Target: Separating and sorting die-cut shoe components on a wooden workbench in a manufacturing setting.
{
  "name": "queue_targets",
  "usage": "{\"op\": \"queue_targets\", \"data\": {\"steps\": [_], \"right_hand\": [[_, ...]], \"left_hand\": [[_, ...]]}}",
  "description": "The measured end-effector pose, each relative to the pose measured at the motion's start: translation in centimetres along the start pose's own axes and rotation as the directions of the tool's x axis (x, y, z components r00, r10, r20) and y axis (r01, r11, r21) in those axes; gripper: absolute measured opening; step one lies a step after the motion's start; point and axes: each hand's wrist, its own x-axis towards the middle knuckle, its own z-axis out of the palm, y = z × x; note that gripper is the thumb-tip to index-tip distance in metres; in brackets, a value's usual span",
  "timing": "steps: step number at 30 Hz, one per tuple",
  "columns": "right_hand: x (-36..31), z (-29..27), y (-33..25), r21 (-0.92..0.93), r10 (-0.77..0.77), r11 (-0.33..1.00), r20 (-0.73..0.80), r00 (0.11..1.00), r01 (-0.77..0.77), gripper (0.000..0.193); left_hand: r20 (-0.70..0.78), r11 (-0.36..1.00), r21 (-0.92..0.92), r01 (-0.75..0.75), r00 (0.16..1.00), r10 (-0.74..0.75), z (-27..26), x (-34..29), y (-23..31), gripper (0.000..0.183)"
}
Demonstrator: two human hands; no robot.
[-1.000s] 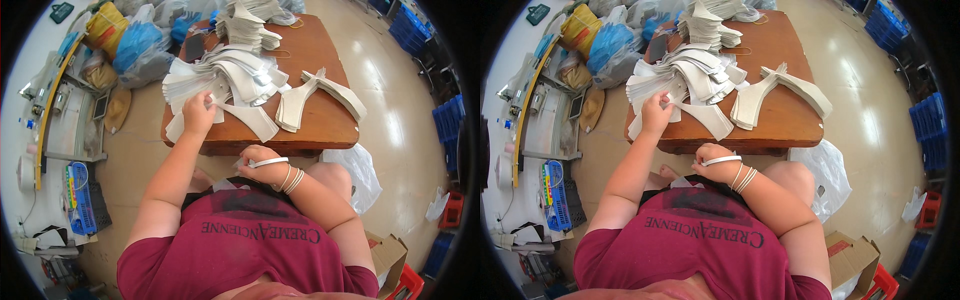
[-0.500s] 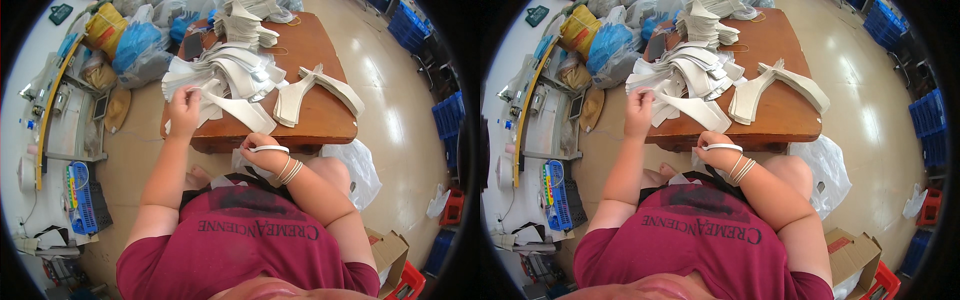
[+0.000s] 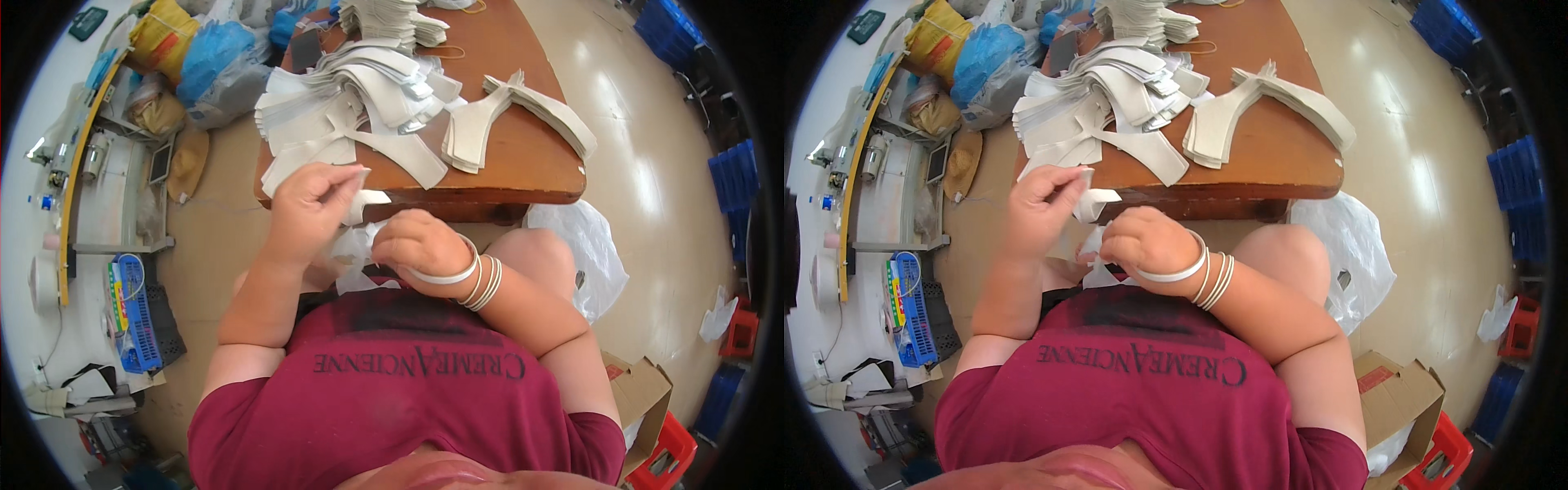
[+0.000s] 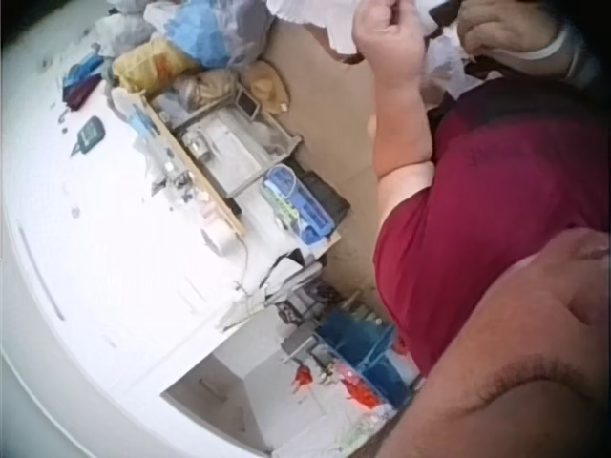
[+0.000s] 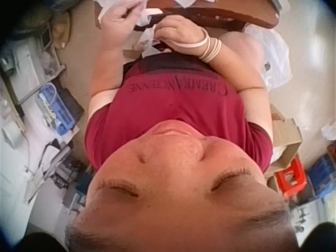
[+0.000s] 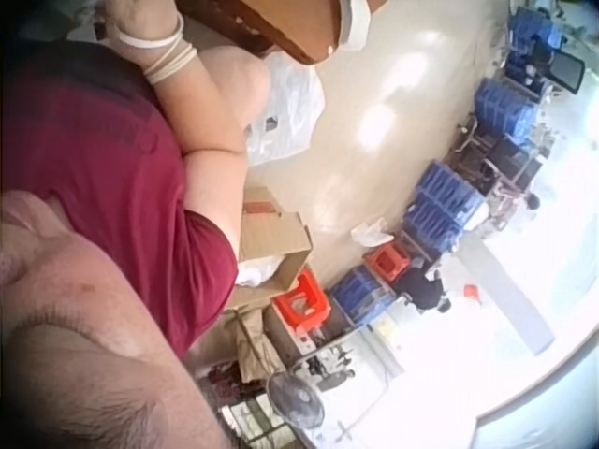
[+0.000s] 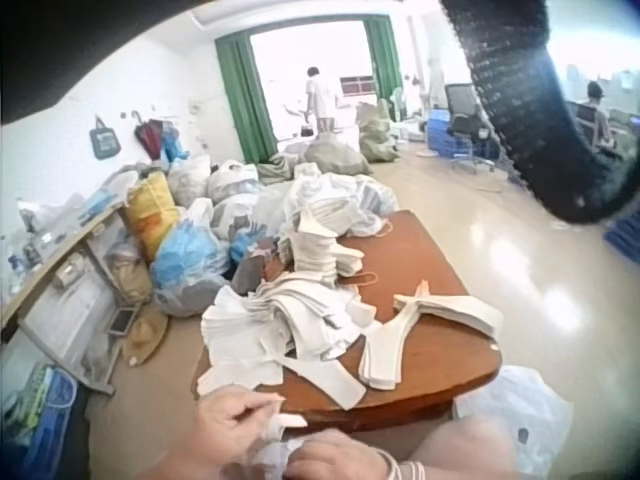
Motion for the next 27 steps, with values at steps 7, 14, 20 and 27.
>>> {"op": "queue_targets", "data": {"steps": [7, 14, 20, 27], "right_hand": [[-0.7, -0.8, -0.1, -0.042, 0.139, 0.986, -0.32, 0.937, -0.16, 0.028], [-1.0, -1.3, -0.7, -0.003, 0.208, 0.974, -0.377, 0.902, -0.226, 0.027], [-1.7, -0.7, -1.4, -0.014, 0.286, 0.944, -0.462, 0.84, -0.329, 0.026], [-1.3, -1.7, -1.4, -0.042, 0.347, 0.891, -0.58, 0.737, -0.452, 0.041]], "left_hand": [[0.178, 0.997, -0.04, -0.071, 0.981, 0.077, 2.6, -1.6, 1.5, 0.017], [0.173, 0.952, 0.095, -0.291, 0.947, 0.272, 2.5, -1.4, 2.4, 0.019], [0.311, 0.798, 0.26, -0.543, 0.83, 0.463, 1.8, -0.8, 3.5, 0.025], [0.357, 0.847, 0.178, -0.5, 0.835, 0.418, 1.9, -1.1, 2.7, 0.025]]}}
